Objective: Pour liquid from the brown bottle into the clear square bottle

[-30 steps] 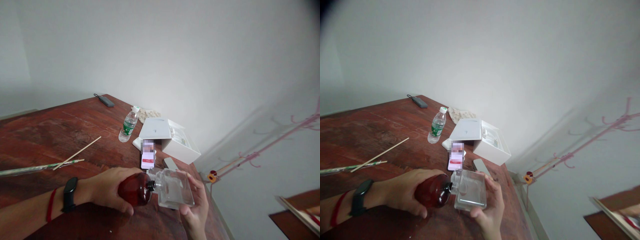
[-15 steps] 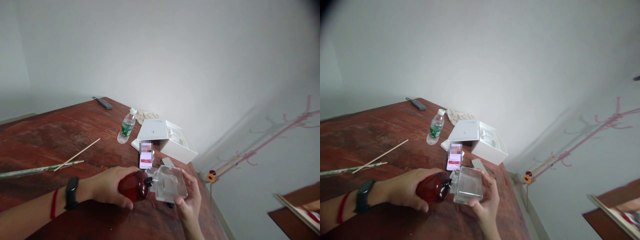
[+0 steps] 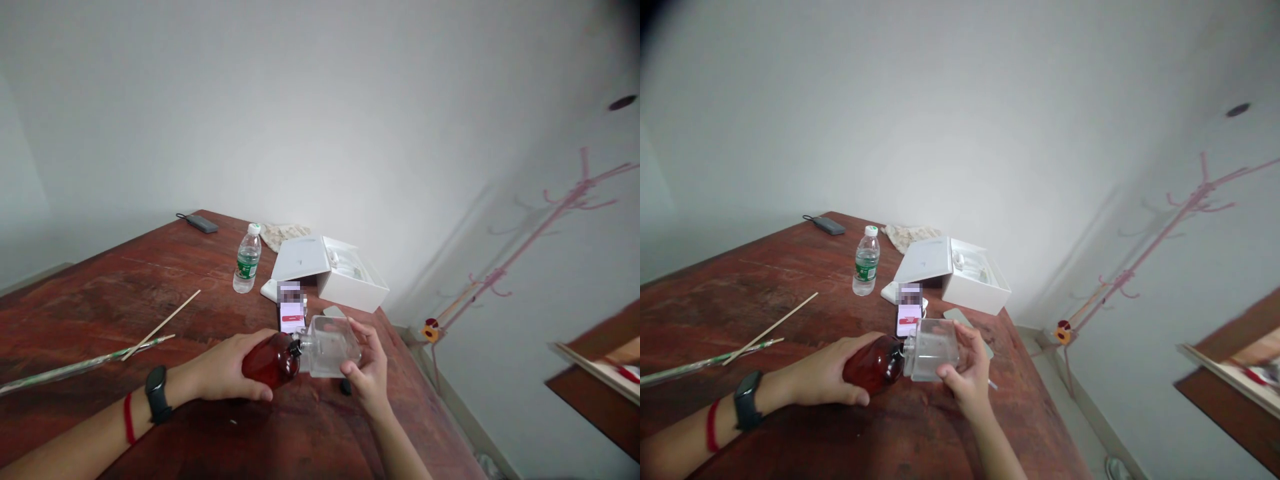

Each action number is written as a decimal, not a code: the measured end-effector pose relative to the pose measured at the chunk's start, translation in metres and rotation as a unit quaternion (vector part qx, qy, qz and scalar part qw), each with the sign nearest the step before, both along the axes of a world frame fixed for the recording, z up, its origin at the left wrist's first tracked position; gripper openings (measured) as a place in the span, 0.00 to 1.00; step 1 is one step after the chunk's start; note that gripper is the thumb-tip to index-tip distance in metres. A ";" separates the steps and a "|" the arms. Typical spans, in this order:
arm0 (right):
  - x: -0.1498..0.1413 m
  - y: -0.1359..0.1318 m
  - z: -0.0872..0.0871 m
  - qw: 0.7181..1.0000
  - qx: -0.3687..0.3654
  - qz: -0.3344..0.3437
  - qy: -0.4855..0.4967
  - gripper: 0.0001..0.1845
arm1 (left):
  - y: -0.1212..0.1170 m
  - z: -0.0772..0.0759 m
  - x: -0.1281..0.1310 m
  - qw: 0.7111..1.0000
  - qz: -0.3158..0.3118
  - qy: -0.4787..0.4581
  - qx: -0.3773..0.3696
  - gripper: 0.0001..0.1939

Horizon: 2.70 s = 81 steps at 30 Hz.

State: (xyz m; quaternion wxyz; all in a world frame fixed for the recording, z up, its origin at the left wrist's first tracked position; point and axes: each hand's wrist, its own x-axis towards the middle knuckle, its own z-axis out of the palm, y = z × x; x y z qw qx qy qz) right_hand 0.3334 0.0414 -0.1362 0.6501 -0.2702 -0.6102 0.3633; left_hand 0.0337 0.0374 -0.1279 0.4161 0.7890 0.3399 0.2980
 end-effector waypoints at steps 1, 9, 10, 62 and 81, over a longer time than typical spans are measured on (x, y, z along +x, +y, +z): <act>0.000 0.000 0.000 1.000 -0.002 0.003 0.001 0.39 | 0.000 0.000 0.000 1.000 -0.004 -0.002 -0.003 0.44; -0.005 -0.002 0.009 1.000 0.001 0.009 0.025 0.37 | 0.001 -0.001 -0.001 1.000 -0.015 0.007 -0.001 0.46; -0.006 -0.003 0.010 1.000 0.001 0.011 0.026 0.38 | 0.001 -0.001 -0.002 1.000 -0.019 0.006 -0.003 0.47; -0.022 0.039 0.035 0.993 0.057 0.098 -0.040 0.38 | 0.007 -0.007 -0.013 0.994 -0.033 -0.082 -0.063 0.55; -0.007 0.038 0.025 0.985 0.113 0.019 -0.131 0.36 | 0.000 0.002 -0.016 0.999 0.020 -0.040 -0.021 0.48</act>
